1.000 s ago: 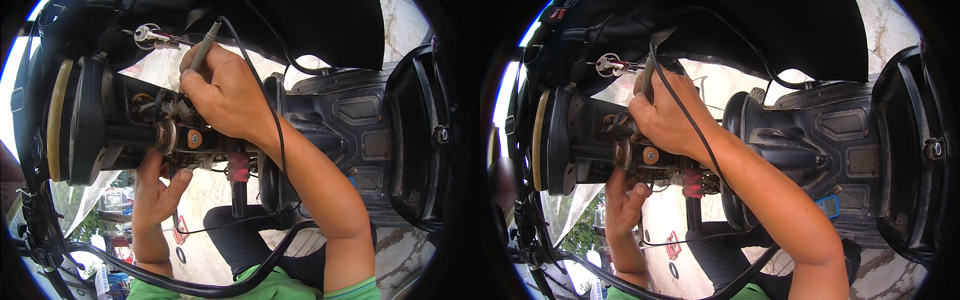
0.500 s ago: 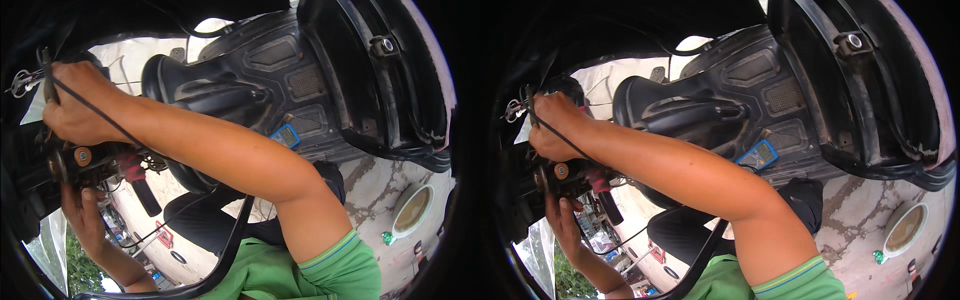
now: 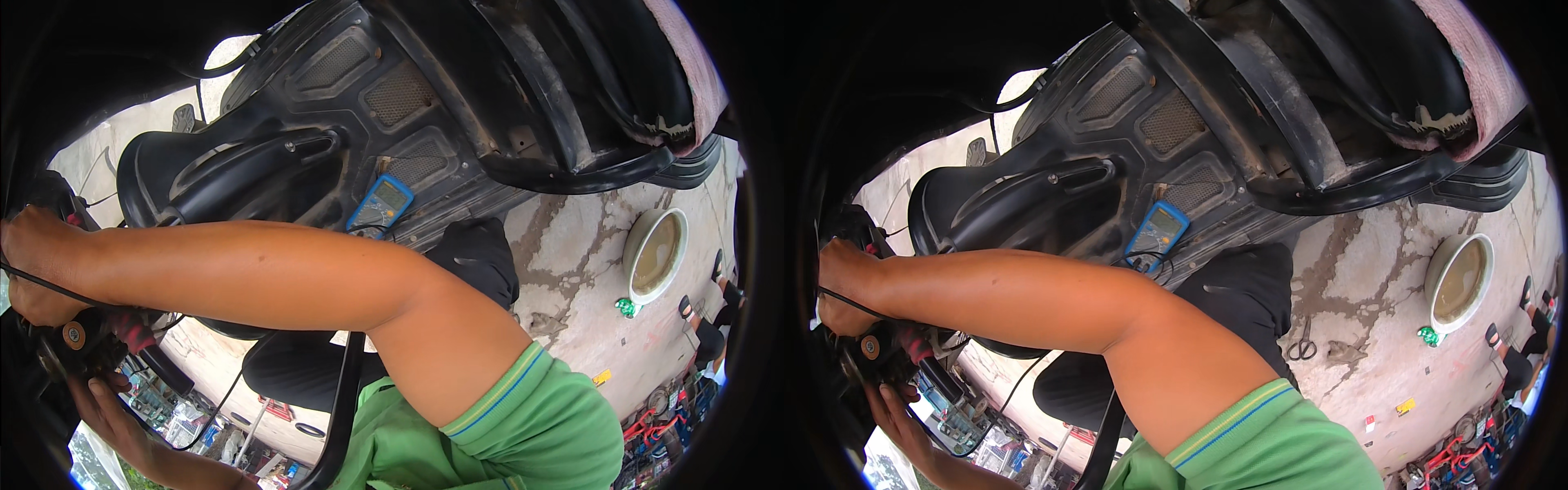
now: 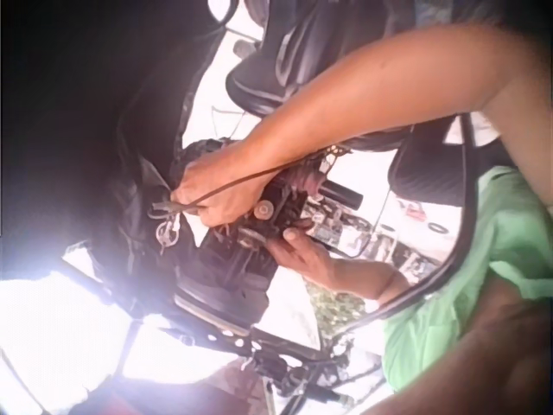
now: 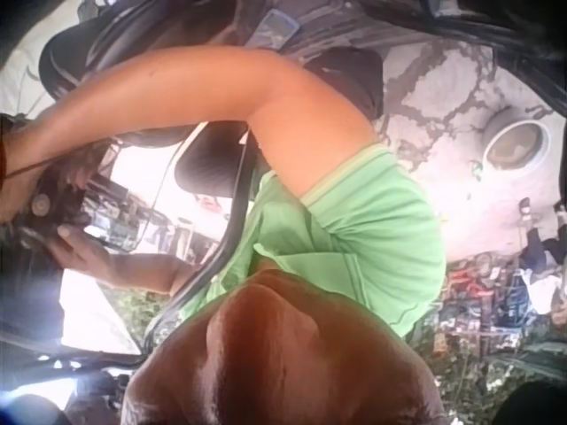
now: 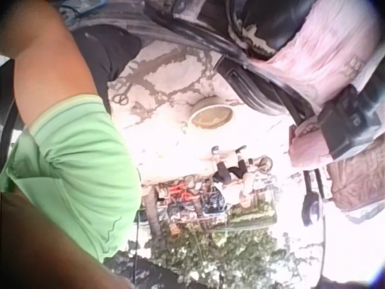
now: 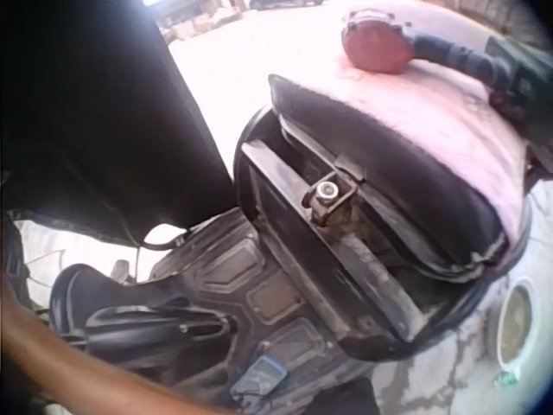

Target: The person repairs the electrical wiring of a scooter's handlebar assembly. They use a multimeter to test connections, strip wire ends, and connect wires to the ignition switch and other components.

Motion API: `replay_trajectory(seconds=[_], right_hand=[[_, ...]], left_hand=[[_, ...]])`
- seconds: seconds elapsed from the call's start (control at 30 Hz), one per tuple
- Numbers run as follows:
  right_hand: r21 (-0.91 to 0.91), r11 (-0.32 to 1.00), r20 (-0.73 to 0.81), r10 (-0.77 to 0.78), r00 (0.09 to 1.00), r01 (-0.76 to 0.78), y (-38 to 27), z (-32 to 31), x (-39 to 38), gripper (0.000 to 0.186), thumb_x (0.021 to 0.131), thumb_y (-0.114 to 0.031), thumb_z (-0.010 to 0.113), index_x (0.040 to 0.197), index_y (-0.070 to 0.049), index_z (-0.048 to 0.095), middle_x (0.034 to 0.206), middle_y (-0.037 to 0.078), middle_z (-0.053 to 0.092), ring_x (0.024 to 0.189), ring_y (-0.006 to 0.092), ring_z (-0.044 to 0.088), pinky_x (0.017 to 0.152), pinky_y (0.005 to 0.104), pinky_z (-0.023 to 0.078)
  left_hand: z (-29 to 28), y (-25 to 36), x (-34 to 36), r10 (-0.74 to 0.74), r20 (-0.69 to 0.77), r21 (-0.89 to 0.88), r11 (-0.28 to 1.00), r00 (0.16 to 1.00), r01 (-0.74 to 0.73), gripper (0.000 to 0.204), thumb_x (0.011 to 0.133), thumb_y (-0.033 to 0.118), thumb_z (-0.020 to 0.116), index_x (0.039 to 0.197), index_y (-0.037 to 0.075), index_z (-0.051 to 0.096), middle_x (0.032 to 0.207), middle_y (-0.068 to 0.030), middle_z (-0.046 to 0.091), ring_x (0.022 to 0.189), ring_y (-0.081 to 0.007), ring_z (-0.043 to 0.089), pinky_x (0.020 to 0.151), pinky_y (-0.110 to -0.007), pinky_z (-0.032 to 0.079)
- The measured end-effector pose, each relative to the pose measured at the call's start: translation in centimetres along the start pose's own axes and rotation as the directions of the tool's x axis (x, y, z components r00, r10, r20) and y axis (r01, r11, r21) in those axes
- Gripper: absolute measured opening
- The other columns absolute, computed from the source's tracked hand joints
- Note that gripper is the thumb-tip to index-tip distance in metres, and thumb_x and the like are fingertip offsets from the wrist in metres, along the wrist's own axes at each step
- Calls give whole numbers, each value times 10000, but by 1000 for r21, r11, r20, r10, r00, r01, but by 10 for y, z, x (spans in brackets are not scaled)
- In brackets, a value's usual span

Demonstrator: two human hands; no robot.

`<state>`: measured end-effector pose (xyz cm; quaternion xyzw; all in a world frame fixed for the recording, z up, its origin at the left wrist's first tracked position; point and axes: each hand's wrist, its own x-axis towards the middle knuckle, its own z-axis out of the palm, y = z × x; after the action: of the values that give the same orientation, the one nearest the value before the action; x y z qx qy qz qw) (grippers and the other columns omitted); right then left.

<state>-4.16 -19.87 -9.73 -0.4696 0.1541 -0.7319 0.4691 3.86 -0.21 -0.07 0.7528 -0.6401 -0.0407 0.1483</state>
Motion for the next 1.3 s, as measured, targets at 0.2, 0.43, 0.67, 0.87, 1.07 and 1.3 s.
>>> replay_trajectory(seconds=[0.2,0.43,0.67,0.87,1.07,1.3], right_hand=[[-5,1000,11,12,1000,-11,1,1,0,245,674,-65,588,803,142,615,697,339,636,691,476,686,684,478,581],[-11,1000,18,22,1000,-21,1,1,1,263,671,-70,587,807,154,607,702,349,633,696,483,683,691,480,581],[41,998,62,51,997,-54,-13,-5,-13,280,668,-75,586,811,166,599,708,359,630,701,491,680,698,483,581],[282,938,75,189,979,-203,-36,-65,-19,152,845,-113,573,865,34,606,692,163,652,644,267,671,618,391,509],[330,907,46,261,964,-262,-42,-63,-16,109,861,-109,564,838,-8,598,702,12,572,656,97,495,606,283,417],[338,906,45,257,966,-256,-43,-61,-20,114,865,-119,577,849,-11,610,720,17,588,677,98,512,626,280,430]], left_hand=[[3,1,0,11,5,-10,1000,1000,-11,565,1080,360,526,1489,-24,455,822,-28,588,741,-103,508,667,-266,414],[4,0,2,24,14,-6,1000,1000,-24,554,1078,370,529,1474,-14,472,796,-20,577,727,-101,501,664,-263,407],[-6,6,-20,-22,5,-26,999,1000,22,499,1080,346,519,1426,-13,507,807,-18,581,719,-100,499,661,-256,400],[17,19,-1,67,75,-57,996,995,-63,633,1008,353,646,1444,-54,432,884,-77,634,751,-122,588,690,-267,486],[12,40,0,39,79,-73,997,996,-33,618,914,242,752,1393,-59,504,1156,-138,648,930,-154,639,790,-284,524],[19,36,4,132,67,-96,987,989,-125,628,916,270,750,1388,-66,507,1167,-141,643,925,-159,642,775,-286,531]])
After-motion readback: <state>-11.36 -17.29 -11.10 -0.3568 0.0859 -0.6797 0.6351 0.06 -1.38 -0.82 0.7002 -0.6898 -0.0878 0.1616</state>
